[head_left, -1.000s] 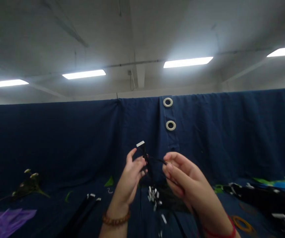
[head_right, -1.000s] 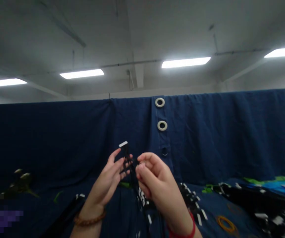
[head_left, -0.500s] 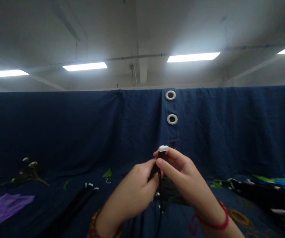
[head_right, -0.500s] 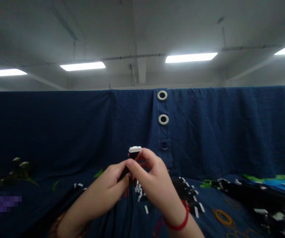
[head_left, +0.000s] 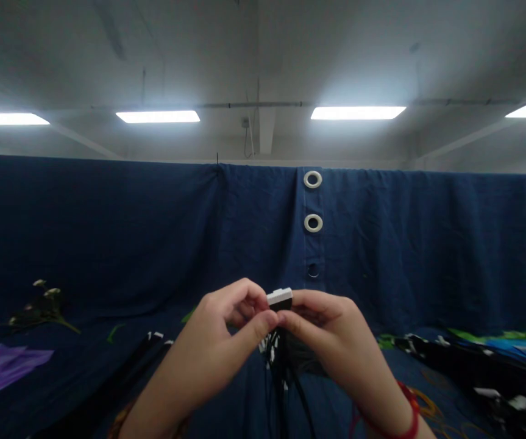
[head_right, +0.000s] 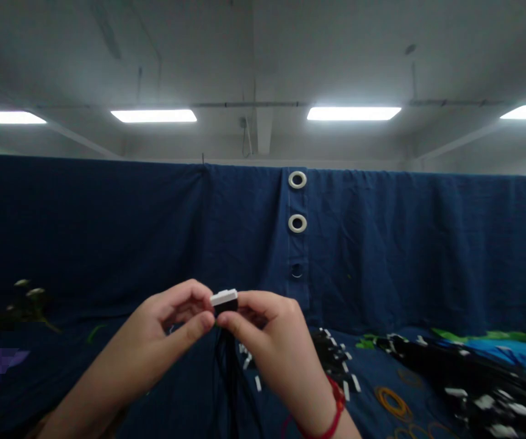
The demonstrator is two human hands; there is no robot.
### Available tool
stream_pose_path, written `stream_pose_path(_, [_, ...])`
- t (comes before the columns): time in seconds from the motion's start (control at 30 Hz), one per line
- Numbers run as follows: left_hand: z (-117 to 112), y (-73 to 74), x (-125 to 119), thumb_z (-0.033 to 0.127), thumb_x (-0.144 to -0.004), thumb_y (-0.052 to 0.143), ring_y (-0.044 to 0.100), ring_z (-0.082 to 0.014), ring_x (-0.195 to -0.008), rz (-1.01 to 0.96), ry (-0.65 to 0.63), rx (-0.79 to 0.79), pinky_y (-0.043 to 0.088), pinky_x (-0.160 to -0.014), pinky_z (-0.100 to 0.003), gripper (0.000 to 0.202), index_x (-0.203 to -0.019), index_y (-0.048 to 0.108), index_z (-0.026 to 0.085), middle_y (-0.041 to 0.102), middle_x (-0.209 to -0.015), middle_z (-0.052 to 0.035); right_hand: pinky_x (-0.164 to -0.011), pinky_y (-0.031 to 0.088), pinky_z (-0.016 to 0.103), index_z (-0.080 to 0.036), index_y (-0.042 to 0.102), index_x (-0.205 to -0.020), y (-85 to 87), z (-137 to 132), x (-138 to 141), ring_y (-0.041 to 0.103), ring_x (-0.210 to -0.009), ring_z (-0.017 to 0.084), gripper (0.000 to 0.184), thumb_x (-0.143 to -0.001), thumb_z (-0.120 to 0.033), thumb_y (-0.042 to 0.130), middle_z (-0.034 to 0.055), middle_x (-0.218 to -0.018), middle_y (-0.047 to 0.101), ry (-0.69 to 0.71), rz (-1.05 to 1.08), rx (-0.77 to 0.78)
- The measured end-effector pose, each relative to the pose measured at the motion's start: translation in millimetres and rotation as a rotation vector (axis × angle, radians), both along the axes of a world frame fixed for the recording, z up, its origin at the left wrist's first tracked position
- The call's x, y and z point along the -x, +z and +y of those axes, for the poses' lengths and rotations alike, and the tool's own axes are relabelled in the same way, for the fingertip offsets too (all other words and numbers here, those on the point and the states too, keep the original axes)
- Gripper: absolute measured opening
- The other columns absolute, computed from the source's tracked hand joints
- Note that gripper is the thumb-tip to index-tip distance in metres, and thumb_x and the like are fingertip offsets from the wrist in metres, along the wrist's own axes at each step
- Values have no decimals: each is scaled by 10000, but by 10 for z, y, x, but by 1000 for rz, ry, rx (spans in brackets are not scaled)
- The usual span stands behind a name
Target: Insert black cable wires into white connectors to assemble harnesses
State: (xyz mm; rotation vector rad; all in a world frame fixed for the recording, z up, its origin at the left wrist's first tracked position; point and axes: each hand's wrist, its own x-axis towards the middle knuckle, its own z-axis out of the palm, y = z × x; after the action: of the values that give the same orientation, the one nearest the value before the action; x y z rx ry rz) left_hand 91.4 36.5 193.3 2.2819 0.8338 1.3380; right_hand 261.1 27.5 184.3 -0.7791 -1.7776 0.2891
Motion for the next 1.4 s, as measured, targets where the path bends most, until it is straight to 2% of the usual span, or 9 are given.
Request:
stream_pose_path(0.1, [36, -22, -61, 317, -819, 530, 539, -110, -545, -9, 15, 85, 395, -483, -196, 169, -740, 588, 180, 566, -601, 29, -540, 458, 228, -243, 714, -785, -28, -5, 11, 615, -591, 144, 67, -738, -224, 671, -29, -659, 669, -82, 17, -105])
stream_pose_path(0.2, [78, -49, -81, 369, -837, 478, 583, -134, -540, 45, 18, 180, 427, -471, -209, 252, -726, 592, 173, 608, -609, 9, -565, 458, 243, -227, 699, -812, -69, 14, -2, 606, -593, 138, 74, -741, -235, 679, -11, -705, 673, -293, 171, -263])
stream_pose_path(0.3, [101, -56, -78, 257, -813, 492, 611, -136, -573, 182, -22, 163, 444, -513, -211, 174, -723, 621, 182, 642, -633, 15, -540, 484, 222, -226, 675, -862, -80, 20, -7, 616, -566, 121, 115, -754, -264, 682, -18, -705, 673, -440, 414, -384])
stream_pose_path(0.43, [108, -49, -81, 104, -730, 540, 620, -113, -679, 276, -45, 9, 439, -627, -197, 180, -758, 678, 216, 690, -750, 45, -505, 529, 163, -213, 670, -779, -34, -16, 16, 637, -545, 98, 69, -736, -253, 707, -40, -666, 678, -331, 645, -387])
stream_pose_path(0.67, [51, -95, -157, 252, -688, 698, 634, -153, -849, 181, -75, 12, 473, -739, -233, 399, -1076, 626, 306, 686, -1022, 47, -611, 566, 195, -193, 674, -829, -16, 5, 17, 675, -724, 142, 120, -732, -250, 716, 11, -784, 704, 26, 789, -163])
stream_pose_path(0.8, [50, -109, -257, 246, -693, 697, 602, -168, -939, 80, -4, -82, 439, -826, -250, 414, -1094, 596, 276, 674, -1012, 28, -627, 567, 226, -194, 650, -845, 17, 28, 13, 671, -821, 175, 120, -743, -241, 695, 26, -854, 703, 168, 787, -58])
stream_pose_path(0.93, [129, -97, -246, 263, -807, 554, 606, -157, -788, 46, 140, -101, 450, -727, -257, 302, -1105, 589, 229, 670, -909, -7, -558, 552, 213, -219, 645, -891, 35, 46, -81, 655, -850, 173, 129, -767, -250, 662, 24, -904, 698, 154, 732, -28])
stream_pose_path(1.13, [203, -37, -49, 317, -877, 420, 514, -104, -488, 117, 30, -18, 375, -478, -219, 234, -923, 621, 208, 603, -662, 28, -438, 467, 199, -166, 681, -915, 46, 90, -258, 563, -548, 110, 215, -707, -214, 709, 16, -739, 669, -18, 523, -43])
stream_pose_path(1.4, [223, -85, -159, 271, -859, 453, 535, -122, -601, 77, -53, 55, 399, -547, -221, 139, -862, 569, 194, 564, -667, 25, -506, 393, 208, -153, 637, -856, 20, 138, -171, 492, -572, 97, 163, -731, -251, 677, -11, -686, 597, -68, 369, -41])
